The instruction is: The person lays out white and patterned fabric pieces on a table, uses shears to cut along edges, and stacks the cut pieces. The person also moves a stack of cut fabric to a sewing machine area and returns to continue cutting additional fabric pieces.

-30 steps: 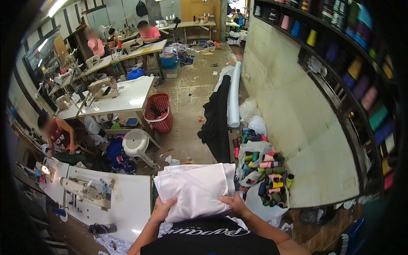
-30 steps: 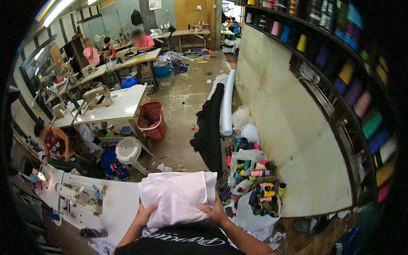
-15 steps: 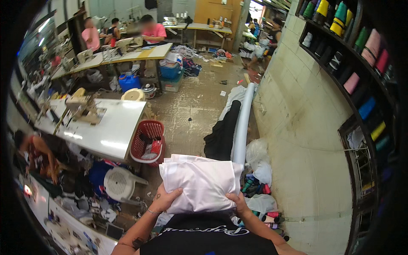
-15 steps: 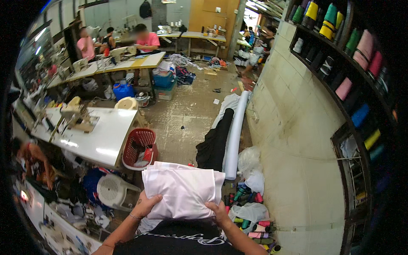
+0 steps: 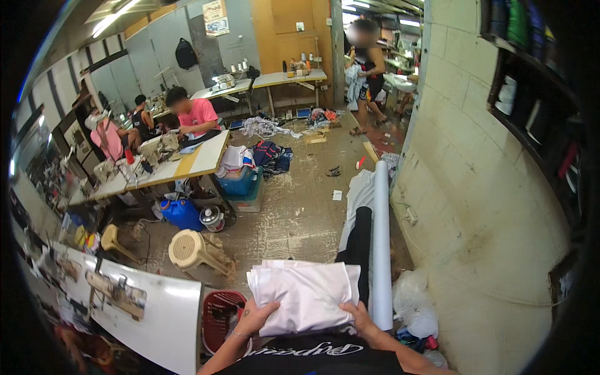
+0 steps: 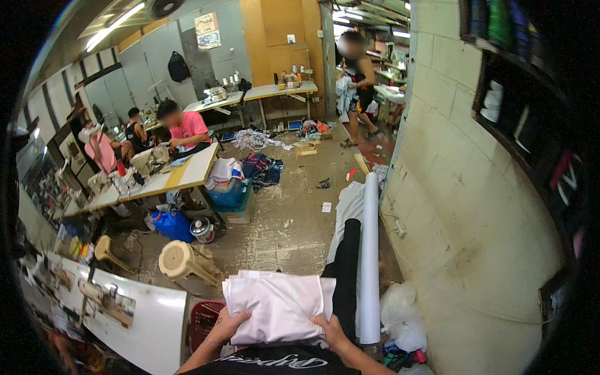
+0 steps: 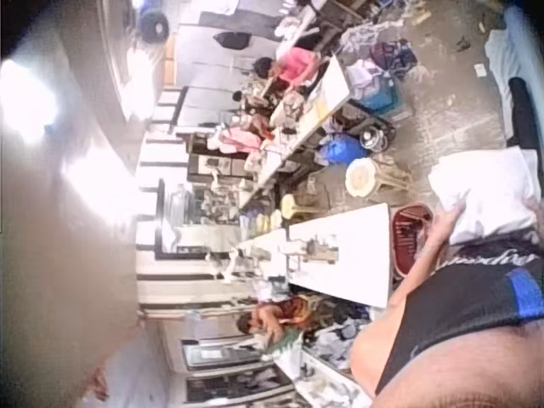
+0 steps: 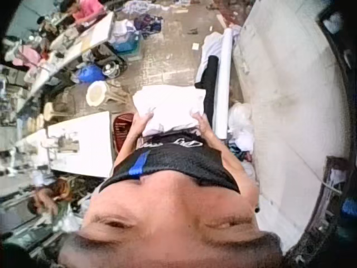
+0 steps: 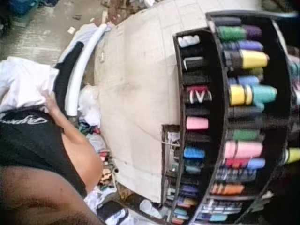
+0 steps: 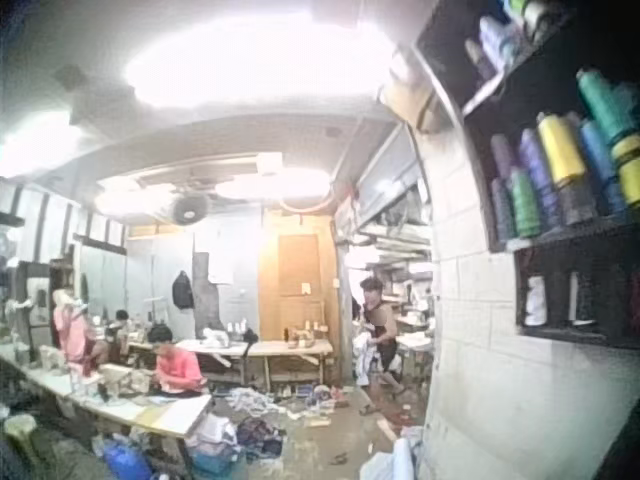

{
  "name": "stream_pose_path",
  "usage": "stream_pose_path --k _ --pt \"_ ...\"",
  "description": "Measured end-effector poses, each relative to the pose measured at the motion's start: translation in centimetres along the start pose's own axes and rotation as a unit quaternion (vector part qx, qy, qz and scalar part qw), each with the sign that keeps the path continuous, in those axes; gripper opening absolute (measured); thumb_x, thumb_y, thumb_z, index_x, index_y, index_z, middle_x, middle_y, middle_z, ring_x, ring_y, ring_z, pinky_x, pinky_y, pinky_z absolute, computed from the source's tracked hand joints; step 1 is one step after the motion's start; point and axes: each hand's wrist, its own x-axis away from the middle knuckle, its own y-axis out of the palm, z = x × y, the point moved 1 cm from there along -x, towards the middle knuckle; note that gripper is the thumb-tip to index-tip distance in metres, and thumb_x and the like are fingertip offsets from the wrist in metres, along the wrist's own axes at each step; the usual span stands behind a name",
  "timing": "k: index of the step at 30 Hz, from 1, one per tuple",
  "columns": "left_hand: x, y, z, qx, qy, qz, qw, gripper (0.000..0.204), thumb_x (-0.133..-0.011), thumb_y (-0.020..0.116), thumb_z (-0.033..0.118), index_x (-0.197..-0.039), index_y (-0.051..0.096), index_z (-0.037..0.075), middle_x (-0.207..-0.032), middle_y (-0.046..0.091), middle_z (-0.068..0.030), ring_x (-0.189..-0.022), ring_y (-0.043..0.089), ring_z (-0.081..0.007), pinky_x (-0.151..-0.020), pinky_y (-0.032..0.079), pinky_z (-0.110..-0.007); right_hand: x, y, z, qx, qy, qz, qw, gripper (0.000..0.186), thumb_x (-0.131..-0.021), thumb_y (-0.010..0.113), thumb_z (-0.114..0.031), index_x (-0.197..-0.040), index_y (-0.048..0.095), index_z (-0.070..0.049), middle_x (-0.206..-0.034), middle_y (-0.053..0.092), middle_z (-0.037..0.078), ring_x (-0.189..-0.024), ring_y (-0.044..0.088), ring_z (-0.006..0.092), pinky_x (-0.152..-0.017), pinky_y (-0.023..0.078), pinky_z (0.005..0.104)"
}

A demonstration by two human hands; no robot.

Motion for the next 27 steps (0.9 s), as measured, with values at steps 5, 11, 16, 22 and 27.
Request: stream_pose_path --k 5,11,16,22,27 --pt "-16.6 -2.7 5.9 0.096 0.004 -0.016 0.995 0.047 -0.091 0.077 0.018 -0.129 0.064 -0.006 -0.121 0.072 -0.0119 -0.104 0.07 -0.02 -0.092 0.056 -0.035 -12.9 3.6 -13.1 0.012 -0.134 -0.059 0.989 0.057 -0.091 0.076 -0.024 -0.136 0.059 0.006 -0.118 0.07 0.01 -0.107 0.065 0.0195 -0.099 0.051 0.0346" --pt "-38.5 -2.9 9.6 0.068 0.058 -0.008 0.996 0.054 -0.089 0.078 0.02 -0.132 0.061 -0.007 -0.122 0.07 -0.012 -0.109 0.067 -0.0203 -0.095 0.054 -0.036 -31.7 5.1 -24.3 0.003 -0.063 -0.002 0.998 0.062 -0.09 0.075 -0.022 -0.14 0.053 0.007 -0.122 0.067 0.015 -0.105 0.068 0.0224 -0.096 0.054 0.0371" --pt "-59.5 -3.5 19.5 0.105 0.029 -0.055 0.993 0.052 -0.088 0.08 0.021 -0.129 0.063 -0.006 -0.117 0.072 -0.0107 -0.103 0.068 -0.0187 -0.092 0.055 -0.034 -45.1 7.0 -38.1 -0.026 -0.116 0.047 0.992 0.061 -0.089 0.075 -0.023 -0.137 0.055 0.01 -0.12 0.069 0.016 -0.106 0.068 0.0229 -0.096 0.054 0.0373" --pt "-81.5 1.5 32.5 0.033 0.102 -0.162 0.981 0.047 -0.091 0.077 0.015 -0.131 0.062 -0.006 -0.121 0.072 -0.0113 -0.108 0.068 -0.0185 -0.096 0.054 -0.034 -59.2 3.4 -52.1 -0.114 -0.109 0.113 0.981 0.064 -0.089 0.075 -0.021 -0.142 0.051 0.007 -0.126 0.066 0.016 -0.111 0.067 0.0254 -0.096 0.055 0.0389" --pt "-99.4 10.6 38.4 -0.019 0.075 -0.22 0.972 0.051 -0.091 0.077 0.016 -0.134 0.06 -0.006 -0.123 0.071 -0.0107 -0.109 0.067 -0.0191 -0.097 0.053 -0.034 -71.7 -3.4 -60.4 -0.193 -0.126 0.127 0.965 0.07 -0.088 0.075 -0.026 -0.143 0.046 0.006 -0.123 0.065 0.018 -0.103 0.07 0.0274 -0.089 0.058 0.0394"
